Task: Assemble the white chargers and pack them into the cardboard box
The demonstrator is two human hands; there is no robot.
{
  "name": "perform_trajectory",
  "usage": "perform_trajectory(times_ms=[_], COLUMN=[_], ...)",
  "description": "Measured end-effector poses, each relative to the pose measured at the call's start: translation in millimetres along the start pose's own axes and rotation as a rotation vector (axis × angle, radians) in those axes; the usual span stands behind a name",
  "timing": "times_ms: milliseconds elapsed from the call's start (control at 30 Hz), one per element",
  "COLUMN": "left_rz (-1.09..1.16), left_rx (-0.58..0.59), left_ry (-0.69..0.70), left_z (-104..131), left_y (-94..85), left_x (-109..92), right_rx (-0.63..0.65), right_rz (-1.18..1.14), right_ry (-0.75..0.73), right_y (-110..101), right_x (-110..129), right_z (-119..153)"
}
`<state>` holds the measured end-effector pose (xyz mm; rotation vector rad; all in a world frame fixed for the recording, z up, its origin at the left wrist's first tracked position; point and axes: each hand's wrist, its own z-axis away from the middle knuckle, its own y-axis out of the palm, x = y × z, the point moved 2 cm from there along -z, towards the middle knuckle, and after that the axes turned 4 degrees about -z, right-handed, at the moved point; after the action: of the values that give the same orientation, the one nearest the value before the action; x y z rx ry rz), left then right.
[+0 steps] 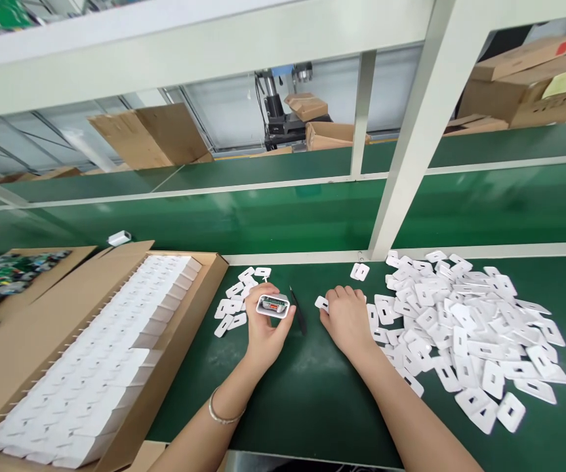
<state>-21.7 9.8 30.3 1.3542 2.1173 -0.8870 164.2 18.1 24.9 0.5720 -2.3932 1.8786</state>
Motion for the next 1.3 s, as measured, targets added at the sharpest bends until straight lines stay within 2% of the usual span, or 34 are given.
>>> perform_trajectory(times_ms=[67,133,200,267,367,433,600,833,933,1067,1133,1233,1300], left_rz=[-0.035,-0.062,-0.08,-0.057,0.054,0.139,0.167,0.088,0.106,0.142,0.144,0.074,0.021], left_rx=[0.041,0.112,0.2,0.29,0.402,0.417,0.326,0.248,0.175,0.114,0.126,0.174,0.214], left_ry=[-0.018,-0.051,-0.095,-0.139,-0.234,-0.291,-0.271,-0.221,-0.19,-0.123,-0.115,-0.14,-0.147], left_z=[0,1,3,6,11,13,13,12,11,13,14,13,10], left_y=[0.4,1.6,3.3,5.0,6.5,6.2,4.4,6.8,7.5,7.7,7.1,4.2,1.4], left_x=[-1,-2,-3,-3,-1,0,1,-2,-2,-5,-5,-2,1], right_rx=[-0.122,-0.308,-0.461,-0.51,-0.483,-0.476,-0.478,-0.36,-0.245,0.082,0.166,0.078,-0.001], right_rz=[-0.135,-0.304,-0.447,-0.521,-0.54,-0.539,-0.537,-0.631,-0.863,-1.184,-1.308,-1.418,-1.405], right_ry=[0.011,0.004,-0.054,-0.147,-0.249,-0.271,-0.25,-0.176,-0.077,0.088,0.102,0.103,0.092], right_y=[-6,-16,-25,-31,-29,-26,-23,-23,-19,-4,4,9,9], right_x=[3,8,16,25,36,40,40,41,38,39,40,38,35], right_z=[-1,0,2,5,9,11,12,13,12,10,9,7,6])
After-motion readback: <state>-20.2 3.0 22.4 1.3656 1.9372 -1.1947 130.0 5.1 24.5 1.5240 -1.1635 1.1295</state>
